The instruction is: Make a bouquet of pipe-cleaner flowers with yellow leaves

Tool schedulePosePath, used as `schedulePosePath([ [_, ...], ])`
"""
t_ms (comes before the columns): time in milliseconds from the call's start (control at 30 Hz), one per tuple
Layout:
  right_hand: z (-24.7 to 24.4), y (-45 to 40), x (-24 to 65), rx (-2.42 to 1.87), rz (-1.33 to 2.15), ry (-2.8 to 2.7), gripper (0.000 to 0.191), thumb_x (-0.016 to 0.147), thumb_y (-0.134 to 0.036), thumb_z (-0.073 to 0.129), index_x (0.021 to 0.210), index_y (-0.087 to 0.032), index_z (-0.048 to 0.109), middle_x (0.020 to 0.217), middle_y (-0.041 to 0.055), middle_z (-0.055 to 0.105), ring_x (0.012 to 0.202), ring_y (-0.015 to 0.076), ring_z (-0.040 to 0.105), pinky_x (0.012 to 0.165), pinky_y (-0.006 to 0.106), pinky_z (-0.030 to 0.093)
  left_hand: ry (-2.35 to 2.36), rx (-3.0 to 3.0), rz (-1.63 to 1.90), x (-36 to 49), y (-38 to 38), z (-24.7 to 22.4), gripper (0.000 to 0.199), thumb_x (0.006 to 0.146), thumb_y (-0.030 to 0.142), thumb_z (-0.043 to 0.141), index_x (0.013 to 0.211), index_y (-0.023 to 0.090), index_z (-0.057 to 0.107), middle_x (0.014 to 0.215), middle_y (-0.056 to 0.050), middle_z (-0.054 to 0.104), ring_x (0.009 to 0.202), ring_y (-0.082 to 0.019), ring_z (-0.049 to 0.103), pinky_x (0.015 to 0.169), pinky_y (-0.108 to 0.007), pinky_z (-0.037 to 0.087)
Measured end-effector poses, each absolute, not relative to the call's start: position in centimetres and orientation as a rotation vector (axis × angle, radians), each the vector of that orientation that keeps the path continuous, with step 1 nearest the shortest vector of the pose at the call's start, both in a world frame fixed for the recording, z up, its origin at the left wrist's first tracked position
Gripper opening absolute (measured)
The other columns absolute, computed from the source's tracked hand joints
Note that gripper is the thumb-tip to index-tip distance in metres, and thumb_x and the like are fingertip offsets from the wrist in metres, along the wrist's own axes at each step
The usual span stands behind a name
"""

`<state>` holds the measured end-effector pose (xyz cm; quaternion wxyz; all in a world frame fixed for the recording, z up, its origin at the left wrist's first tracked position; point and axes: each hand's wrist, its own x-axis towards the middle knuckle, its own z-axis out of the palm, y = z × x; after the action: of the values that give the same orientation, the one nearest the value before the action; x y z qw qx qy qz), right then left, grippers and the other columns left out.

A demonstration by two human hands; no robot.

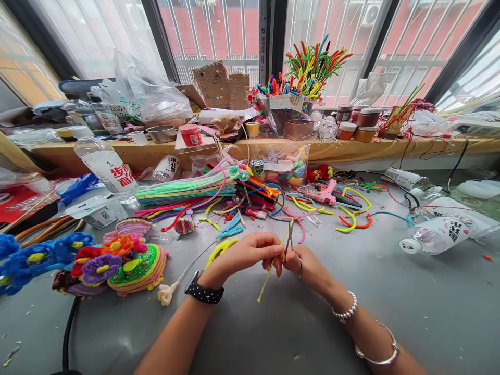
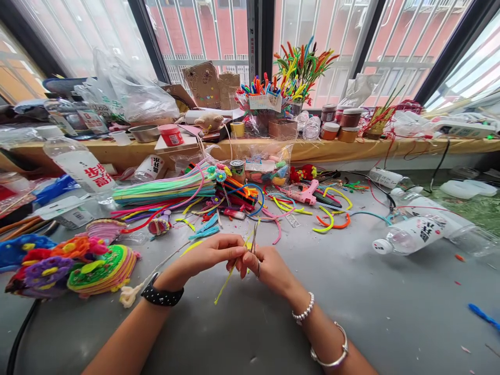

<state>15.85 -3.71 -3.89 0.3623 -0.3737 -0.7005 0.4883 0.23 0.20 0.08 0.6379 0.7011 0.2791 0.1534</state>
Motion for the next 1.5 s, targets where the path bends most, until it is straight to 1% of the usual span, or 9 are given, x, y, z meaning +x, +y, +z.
schedulePosePath([
  [167, -3.9, -3.6, 15.9, -1.01, 1.239, -1.741, 0.071, 0.069, -0.074, 0.02, 0.056, -0.013, 0.054, 0.052, 0.0, 0.047, 0.047, 0.0086, 0.034, 0.047, 0.022, 0.028, 0.651, 1.598, 0.38, 0.3, 0.2, 0.0, 0.025, 0.079, 0.036, 0.048, 0.07, 0.013, 0.05, 0.061, -0.001, 0.058, 0.054, -0.007, 0.048, 0.051, -0.019, 0.036],
  [233, -4.0, -3.7, 15.9, -1.021, 1.244, -1.773, 0.072, 0.072, -0.072, 0.017, 0.06, -0.013, 0.056, 0.053, 0.0, 0.047, 0.047, 0.0084, 0.033, 0.046, 0.022, 0.027, 0.639, 1.608, 0.371, 0.3, 0.2, -0.1, 0.026, 0.079, 0.037, 0.047, 0.07, 0.013, 0.051, 0.061, -0.001, 0.057, 0.054, -0.008, 0.049, 0.051, -0.02, 0.036],
  [467, -3.9, -3.9, 15.7, -0.932, 1.287, -1.802, 0.069, 0.074, -0.069, 0.019, 0.062, -0.013, 0.057, 0.074, 0.0043, 0.06, 0.059, 0.011, 0.046, 0.054, 0.022, 0.034, 0.645, 1.644, 0.347, 0.2, 0.1, -0.1, 0.029, 0.079, 0.04, 0.046, 0.07, 0.013, 0.052, 0.058, 0.001, 0.055, 0.054, -0.008, 0.05, 0.051, -0.02, 0.036],
  [700, -3.7, -3.5, 16.2, -0.936, 1.276, -1.852, 0.068, 0.072, -0.07, 0.022, 0.052, -0.014, 0.054, 0.07, 0.0047, 0.061, 0.066, 0.0142, 0.053, 0.064, 0.024, 0.038, 0.64, 1.659, 0.323, 0.1, 0.1, -0.1, 0.029, 0.079, 0.04, 0.046, 0.071, 0.013, 0.052, 0.061, 0.0, 0.056, 0.058, -0.008, 0.049, 0.053, -0.019, 0.036],
  [833, -3.2, -3.5, 16.6, -1.012, 1.26, -1.864, 0.067, 0.071, -0.07, 0.027, 0.044, -0.014, 0.053, 0.065, 0.0041, 0.06, 0.064, 0.0142, 0.055, 0.062, 0.024, 0.038, 0.672, 1.667, 0.325, 0.1, 0.2, -0.2, 0.03, 0.078, 0.041, 0.047, 0.071, 0.013, 0.053, 0.06, 0.001, 0.052, 0.057, -0.008, 0.048, 0.053, -0.019, 0.037],
  [1000, -3.3, -3.5, 16.5, -1.007, 1.312, -1.785, 0.064, 0.071, -0.068, 0.035, 0.04, -0.015, 0.052, 0.065, 0.0039, 0.061, 0.067, 0.015, 0.055, 0.065, 0.025, 0.037, 0.686, 1.655, 0.328, 0.1, 0.3, -0.2, 0.029, 0.077, 0.041, 0.048, 0.071, 0.013, 0.053, 0.059, 0.002, 0.051, 0.056, -0.008, 0.048, 0.053, -0.02, 0.037],
  [1133, -3.5, -3.5, 16.2, -1.058, 1.337, -1.763, 0.064, 0.068, -0.07, 0.037, 0.037, -0.015, 0.05, 0.055, 0.0028, 0.057, 0.057, 0.0126, 0.05, 0.058, 0.024, 0.036, 0.702, 1.641, 0.344, 0.1, 0.3, -0.2, 0.029, 0.076, 0.041, 0.05, 0.069, 0.013, 0.051, 0.059, 0.002, 0.052, 0.056, -0.008, 0.048, 0.053, -0.019, 0.037],
  [1333, -4.0, -3.4, 16.3, -1.121, 1.324, -1.771, 0.066, 0.068, -0.07, 0.036, 0.033, -0.015, 0.047, 0.037, -0.0009, 0.042, 0.044, 0.0081, 0.036, 0.051, 0.023, 0.031, 0.722, 1.644, 0.346, 0.2, 0.4, -0.4, 0.029, 0.076, 0.041, 0.05, 0.069, 0.013, 0.052, 0.058, 0.002, 0.051, 0.056, -0.008, 0.048, 0.053, -0.019, 0.037],
  [1500, -4.3, -3.3, 16.3, -1.02, 1.321, -1.81, 0.071, 0.069, -0.073, 0.023, 0.041, -0.015, 0.053, 0.045, 0.0001, 0.043, 0.047, 0.0092, 0.036, 0.048, 0.023, 0.029, 0.701, 1.637, 0.345, 0.2, 0.4, -0.4, 0.028, 0.076, 0.04, 0.05, 0.069, 0.013, 0.052, 0.059, 0.001, 0.054, 0.056, -0.008, 0.049, 0.054, -0.019, 0.039],
])
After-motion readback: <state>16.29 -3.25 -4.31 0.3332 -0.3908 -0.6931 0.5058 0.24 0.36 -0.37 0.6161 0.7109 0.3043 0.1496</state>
